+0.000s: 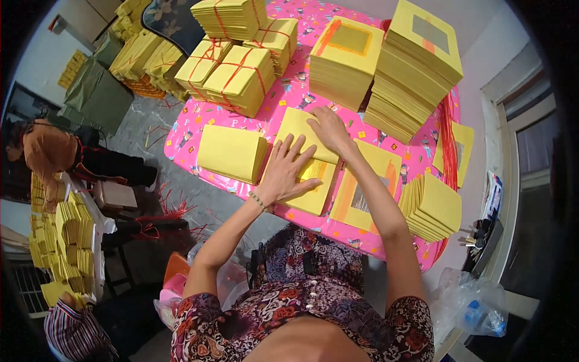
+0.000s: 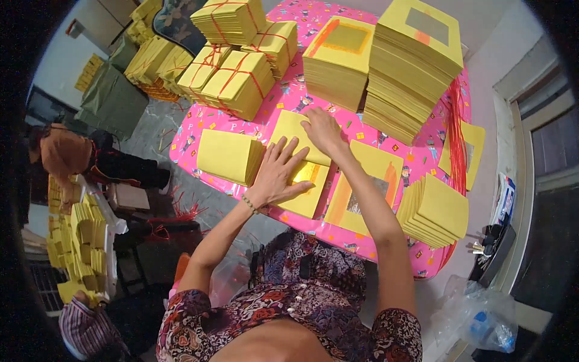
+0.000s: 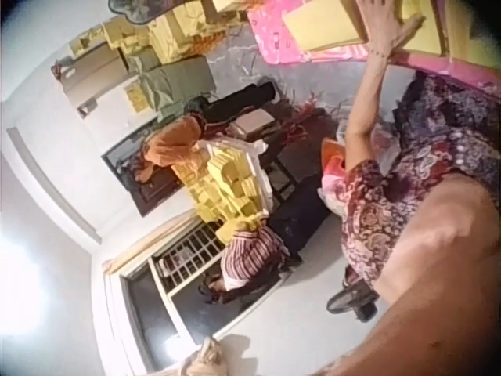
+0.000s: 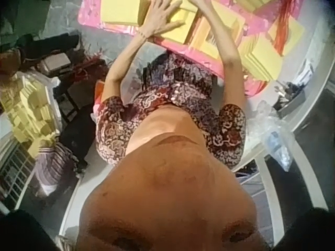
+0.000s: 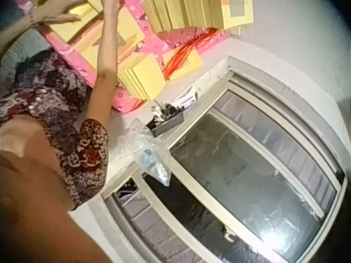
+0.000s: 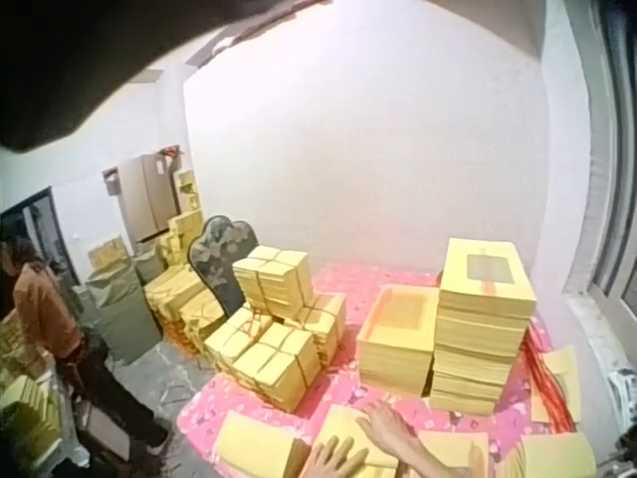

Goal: Folding and stacking sheets of joss paper at a work table.

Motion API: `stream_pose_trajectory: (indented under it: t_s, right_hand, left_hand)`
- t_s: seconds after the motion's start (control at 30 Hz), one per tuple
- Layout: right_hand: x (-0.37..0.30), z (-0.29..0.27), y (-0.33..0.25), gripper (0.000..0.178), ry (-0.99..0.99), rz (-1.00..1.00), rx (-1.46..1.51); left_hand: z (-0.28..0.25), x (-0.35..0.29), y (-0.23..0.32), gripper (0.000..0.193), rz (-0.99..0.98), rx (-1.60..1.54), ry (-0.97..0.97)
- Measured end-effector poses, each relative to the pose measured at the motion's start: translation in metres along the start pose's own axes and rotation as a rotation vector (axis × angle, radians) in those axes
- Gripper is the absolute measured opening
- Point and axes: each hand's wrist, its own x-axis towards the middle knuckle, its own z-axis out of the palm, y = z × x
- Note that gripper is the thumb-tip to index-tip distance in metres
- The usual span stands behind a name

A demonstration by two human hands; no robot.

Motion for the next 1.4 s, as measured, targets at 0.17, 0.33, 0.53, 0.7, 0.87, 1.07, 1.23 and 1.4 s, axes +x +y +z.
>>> stream_pose_trajectory:
  t_s: [0.17, 0.33, 0.53, 0.7, 0.87, 1.07, 1.23, 1.4]
  right_hand:
    - [-0.045, 0.005, -0.014, 0.038, 0.332, -0.202, -0.018]
    - [-0.120, -0.003, -0.028, 0.045, 0.157, -0.252, -0.153]
    - [-0.141, -0.009, -0.015, 0.059, 0.051, -0.327, -0.246]
    - [-0.141, -0.010, -0.007, 0.063, -0.050, -0.292, -0.209]
    - [-0.140, -0.015, -0.014, 0.075, -0.069, -0.309, -0.269]
    - [-0.144, -0.008, -0.013, 0.076, -0.111, -0.280, -0.258]
    - [-0.143, -0.004, -0.011, 0.077, -0.127, -0.255, -0.272]
    - [-0.138, -0.012, -0.022, 0.076, -0.141, -0.267, -0.351]
  left_hand:
    - [-0.001, 0.000, 0.000, 0.082, 0.003, 0.022, -0.006]
    - [-0.002, -0.001, 0.001, 0.082, -0.004, 0.026, -0.016]
    - [0.000, -0.002, 0.000, 0.081, 0.009, 0.014, -0.006]
    - [0.000, -0.002, -0.003, 0.080, 0.017, -0.008, 0.007]
    - [0.002, -0.004, -0.006, 0.080, 0.018, 0.010, -0.022]
    - [0.003, -0.006, -0.008, 0.080, 0.038, 0.039, -0.002]
    - [0.005, -0.011, -0.006, 0.083, 0.038, 0.066, 0.044]
    - [0.009, -0.021, -0.009, 0.085, -0.060, 0.081, 0.069]
